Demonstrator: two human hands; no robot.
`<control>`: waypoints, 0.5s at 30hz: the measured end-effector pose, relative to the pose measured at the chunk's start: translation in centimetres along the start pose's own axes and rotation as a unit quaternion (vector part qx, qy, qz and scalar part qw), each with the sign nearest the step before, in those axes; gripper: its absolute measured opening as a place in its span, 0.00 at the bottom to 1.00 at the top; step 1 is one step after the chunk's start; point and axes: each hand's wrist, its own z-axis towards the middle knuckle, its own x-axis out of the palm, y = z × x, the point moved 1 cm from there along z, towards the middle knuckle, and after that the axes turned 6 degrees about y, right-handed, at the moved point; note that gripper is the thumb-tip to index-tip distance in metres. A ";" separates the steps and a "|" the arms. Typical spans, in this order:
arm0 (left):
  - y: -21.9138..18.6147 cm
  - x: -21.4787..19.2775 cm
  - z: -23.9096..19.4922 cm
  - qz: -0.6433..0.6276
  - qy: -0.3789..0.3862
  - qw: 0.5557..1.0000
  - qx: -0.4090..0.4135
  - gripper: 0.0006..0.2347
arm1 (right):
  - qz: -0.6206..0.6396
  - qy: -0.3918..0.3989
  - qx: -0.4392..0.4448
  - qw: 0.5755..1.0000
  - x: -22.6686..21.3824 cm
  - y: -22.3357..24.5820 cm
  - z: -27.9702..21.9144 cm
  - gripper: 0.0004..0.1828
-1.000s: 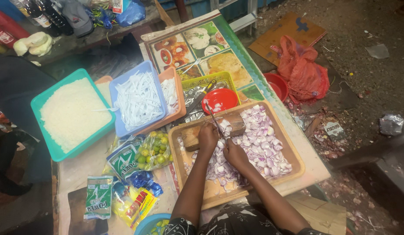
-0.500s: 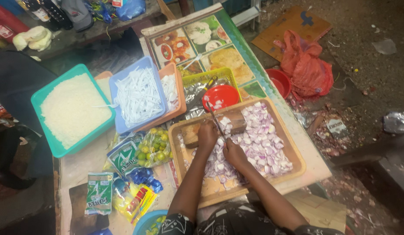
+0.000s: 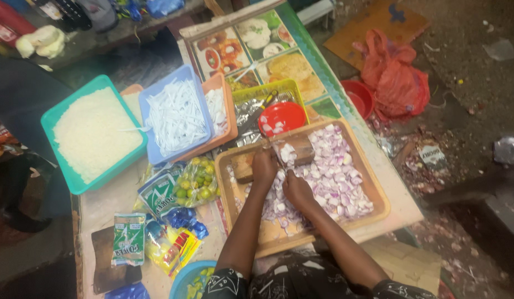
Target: The person uses a knife to chop red onions on a wooden cutting board. They repeatedly slice the onions into small pieces and gather them into a pile on the board. The scene includes various food items and containers on a table.
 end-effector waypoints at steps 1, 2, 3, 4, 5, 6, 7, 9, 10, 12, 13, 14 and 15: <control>0.1 0.2 -0.5 0.009 -0.003 1.000 -0.007 0.07 | 0.000 0.004 0.006 1.000 0.2 0.0 -0.6 0.13; 0.2 0.3 0.2 0.001 -0.003 1.000 -0.021 0.06 | -0.003 0.003 0.003 1.000 -0.1 0.3 0.0 0.13; 0.3 0.3 0.7 -0.009 -0.003 0.999 -0.034 0.05 | -0.005 0.011 0.009 1.000 -0.5 0.6 0.6 0.13; 0.3 0.4 0.7 -0.017 -0.001 0.999 -0.050 0.05 | -0.006 0.022 0.018 1.000 -0.6 0.8 0.8 0.14; 0.4 0.4 1.1 -0.023 -0.003 0.998 -0.057 0.05 | -0.007 0.032 0.027 0.999 -0.7 1.0 1.0 0.14; 0.5 0.5 0.6 -0.029 0.000 0.997 -0.065 0.05 | -0.008 0.030 0.023 0.999 -0.6 0.9 0.6 0.14; 0.4 0.7 0.0 -0.035 0.004 0.997 -0.074 0.05 | -0.008 0.028 0.018 0.999 -0.4 0.7 0.1 0.14; 0.2 0.6 -0.5 -0.051 0.002 0.996 -0.067 0.04 | 0.001 0.021 0.018 1.000 -0.3 0.7 -0.1 0.15; 0.1 0.3 0.0 -0.059 -0.006 0.996 -0.061 0.06 | 0.009 0.018 0.018 1.000 -0.5 0.8 0.5 0.17; -0.1 -0.1 0.4 -0.042 -0.014 0.998 -0.047 0.03 | 0.016 0.015 0.019 1.000 -0.6 1.0 1.5 0.17; -0.1 -0.1 0.6 -0.033 -0.016 0.998 -0.041 0.02 | 0.016 0.016 0.020 1.000 -0.6 0.9 1.9 0.16; 0.0 0.1 0.1 -0.044 -0.015 0.998 -0.040 0.02 | 0.016 0.020 0.025 0.999 -0.3 0.6 1.7 0.15; 0.1 0.3 -0.3 -0.054 -0.014 0.998 -0.038 0.02 | 0.012 0.019 0.025 0.999 -0.1 0.2 1.5 0.15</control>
